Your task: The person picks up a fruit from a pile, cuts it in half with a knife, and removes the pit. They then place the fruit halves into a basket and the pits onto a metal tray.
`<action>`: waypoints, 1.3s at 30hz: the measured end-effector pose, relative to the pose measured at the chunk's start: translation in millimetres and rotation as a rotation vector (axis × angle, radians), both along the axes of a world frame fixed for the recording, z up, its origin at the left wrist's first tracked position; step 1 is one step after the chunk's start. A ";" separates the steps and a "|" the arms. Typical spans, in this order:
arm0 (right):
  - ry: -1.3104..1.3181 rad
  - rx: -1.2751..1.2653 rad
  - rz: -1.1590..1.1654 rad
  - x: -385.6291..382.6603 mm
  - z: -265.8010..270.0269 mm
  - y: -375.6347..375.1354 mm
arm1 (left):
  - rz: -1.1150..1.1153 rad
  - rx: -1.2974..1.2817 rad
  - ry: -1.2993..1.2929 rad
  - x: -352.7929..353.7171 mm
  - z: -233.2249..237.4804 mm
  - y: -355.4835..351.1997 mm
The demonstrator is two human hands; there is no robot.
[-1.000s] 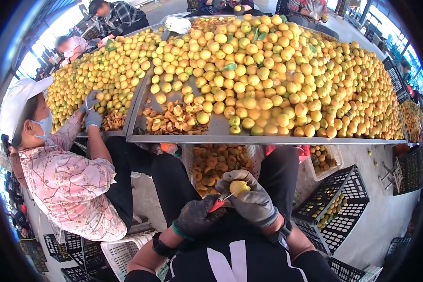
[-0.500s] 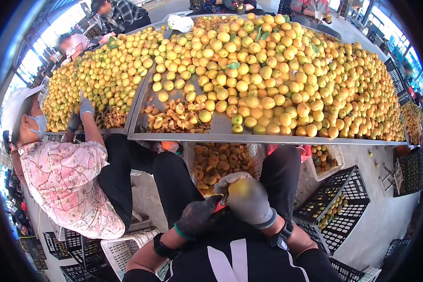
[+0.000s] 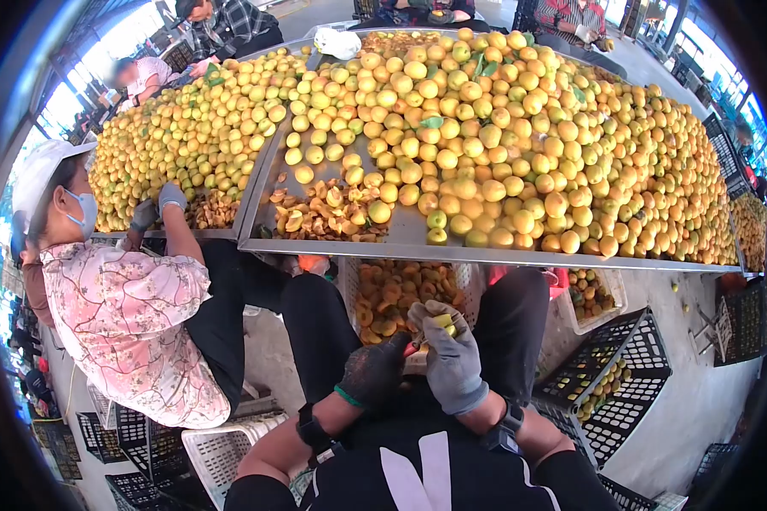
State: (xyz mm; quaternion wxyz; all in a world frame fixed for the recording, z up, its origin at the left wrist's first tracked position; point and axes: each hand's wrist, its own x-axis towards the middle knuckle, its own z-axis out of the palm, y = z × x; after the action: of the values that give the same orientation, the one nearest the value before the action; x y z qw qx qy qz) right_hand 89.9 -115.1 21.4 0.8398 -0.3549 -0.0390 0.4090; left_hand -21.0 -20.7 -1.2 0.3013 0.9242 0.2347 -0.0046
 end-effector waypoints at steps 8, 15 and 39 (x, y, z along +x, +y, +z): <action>0.006 0.010 0.197 16.9 29.7 -10.2 | -0.033 -0.024 0.037 4.6 41.3 2.4; -0.256 0.094 0.323 17.8 25.4 -6.2 | -0.033 -0.499 -0.148 1.7 9.8 -5.2; -0.104 0.270 0.270 29.5 -14.5 -4.1 | -0.013 -0.414 -0.082 20.5 3.4 1.5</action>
State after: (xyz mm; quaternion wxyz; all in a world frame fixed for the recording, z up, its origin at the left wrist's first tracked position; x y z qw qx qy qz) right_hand 119.4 -119.3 6.9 0.8140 -0.2513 -0.1839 0.4904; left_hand -0.5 -19.2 2.1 0.4940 0.8435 0.2101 -0.0169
